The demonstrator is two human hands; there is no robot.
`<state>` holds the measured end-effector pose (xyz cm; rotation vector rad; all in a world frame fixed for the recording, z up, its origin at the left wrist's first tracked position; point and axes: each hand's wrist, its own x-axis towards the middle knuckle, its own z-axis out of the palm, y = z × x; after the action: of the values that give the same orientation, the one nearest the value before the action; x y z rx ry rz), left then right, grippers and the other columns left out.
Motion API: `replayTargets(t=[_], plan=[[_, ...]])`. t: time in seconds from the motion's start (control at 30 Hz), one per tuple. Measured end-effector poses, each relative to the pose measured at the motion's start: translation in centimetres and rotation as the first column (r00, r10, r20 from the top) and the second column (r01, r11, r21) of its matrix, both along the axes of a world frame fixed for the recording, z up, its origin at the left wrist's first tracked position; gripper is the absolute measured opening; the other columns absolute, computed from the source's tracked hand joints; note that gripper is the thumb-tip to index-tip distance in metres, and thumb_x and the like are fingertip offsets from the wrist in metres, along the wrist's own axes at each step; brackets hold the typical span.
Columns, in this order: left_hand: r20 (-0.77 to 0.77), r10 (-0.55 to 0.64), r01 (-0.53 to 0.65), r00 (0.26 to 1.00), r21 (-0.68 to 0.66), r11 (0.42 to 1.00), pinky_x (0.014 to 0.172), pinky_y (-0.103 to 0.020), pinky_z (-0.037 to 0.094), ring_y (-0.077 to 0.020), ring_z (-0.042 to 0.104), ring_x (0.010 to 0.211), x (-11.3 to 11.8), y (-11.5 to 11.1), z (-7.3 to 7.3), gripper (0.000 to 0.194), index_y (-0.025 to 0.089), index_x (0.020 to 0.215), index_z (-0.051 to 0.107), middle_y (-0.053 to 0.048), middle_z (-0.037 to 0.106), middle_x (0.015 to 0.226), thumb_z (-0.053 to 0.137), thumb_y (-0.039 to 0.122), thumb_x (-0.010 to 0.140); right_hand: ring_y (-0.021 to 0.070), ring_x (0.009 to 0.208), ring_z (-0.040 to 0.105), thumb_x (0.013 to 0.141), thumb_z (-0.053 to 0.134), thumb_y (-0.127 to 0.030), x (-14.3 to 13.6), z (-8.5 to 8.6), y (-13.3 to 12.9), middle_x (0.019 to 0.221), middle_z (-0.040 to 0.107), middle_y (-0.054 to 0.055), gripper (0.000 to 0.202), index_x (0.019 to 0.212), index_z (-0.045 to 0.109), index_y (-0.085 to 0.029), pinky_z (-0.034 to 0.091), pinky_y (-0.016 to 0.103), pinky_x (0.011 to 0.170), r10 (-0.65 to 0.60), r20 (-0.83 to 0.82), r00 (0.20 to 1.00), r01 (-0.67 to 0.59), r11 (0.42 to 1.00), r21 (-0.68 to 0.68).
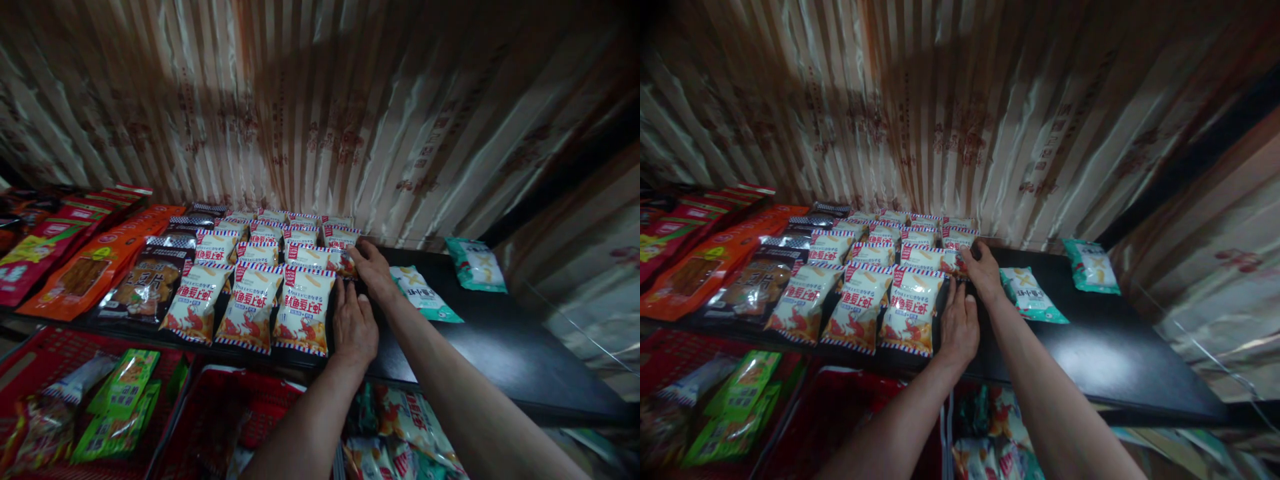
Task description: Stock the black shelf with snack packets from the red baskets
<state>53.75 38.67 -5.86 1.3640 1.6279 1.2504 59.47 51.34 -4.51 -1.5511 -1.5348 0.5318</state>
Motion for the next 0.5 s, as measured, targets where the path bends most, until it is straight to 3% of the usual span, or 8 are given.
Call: replayTargets(t=[0.13, 0.3, 0.4, 0.5], plan=[[-0.058, -0.021, 0.023, 0.998, 0.034, 0.999, 0.113, -0.033, 0.028, -0.0217, 0.031, 0.137, -0.2, 0.0, -0.1, 0.047, 0.007, 0.131, 0.046, -0.016, 0.036, 0.146, 0.029, 0.027, 0.092, 0.0235, 0.118, 0.053, 0.085, 0.050, -0.046, -0.5, 1.1, -6.5, 0.130, 0.055, 0.014, 0.053, 0.127, 0.050, -0.014, 0.040, 0.040, 0.101, -0.031, -0.111, 0.993, 0.052, 0.980, 0.191], [-0.256, -0.079, 0.100, 0.963, 0.069, 0.993, 0.110, -0.034, 0.034, -0.0232, 0.038, 0.133, 0.0, -0.5, -0.7, 0.042, 0.003, 0.123, 0.050, -0.021, 0.043, 0.140, 0.034, 0.018, 0.088, 0.0229, 0.121, 0.051, 0.087, 0.050, -0.038, -1.4, 2.3, -20.1, 0.128, 0.055, 0.011, 0.043, 0.125, 0.050, -0.017, 0.038, 0.044, 0.104, -0.037, -0.305, 0.952, 0.147, 0.925, 0.349], [-0.331, -0.156, 0.197, 0.931, 0.093, 0.976, 0.111, -0.032, 0.033, -0.0230, 0.038, 0.133, 0.2, -3.1, -0.7, 0.040, 0.004, 0.117, 0.055, -0.018, 0.045, 0.140, 0.040, 0.014, 0.082, 0.0247, 0.120, 0.051, 0.089, 0.048, -0.035, -1.6, 0.6, -27.1, 0.128, 0.055, 0.011, 0.039, 0.124, 0.050, -0.018, 0.038, 0.048, 0.103, -0.155, -0.394, 0.906, 0.283, 0.914, 0.290], [-0.369, -0.242, 0.312, 0.897, 0.145, 0.939, 0.113, -0.031, 0.031, -0.0182, 0.035, 0.135, -0.3, -8.6, -1.4, 0.043, 0.010, 0.120, 0.055, -0.011, 0.044, 0.142, 0.037, 0.011, 0.081, 0.0255, 0.121, 0.050, 0.088, 0.048, -0.037, -1.6, -3.4, -31.4, 0.128, 0.054, 0.012, 0.039, 0.122, 0.049, -0.018, 0.038, 0.047, 0.103, -0.271, -0.411, 0.870, 0.364, 0.916, 0.167]])
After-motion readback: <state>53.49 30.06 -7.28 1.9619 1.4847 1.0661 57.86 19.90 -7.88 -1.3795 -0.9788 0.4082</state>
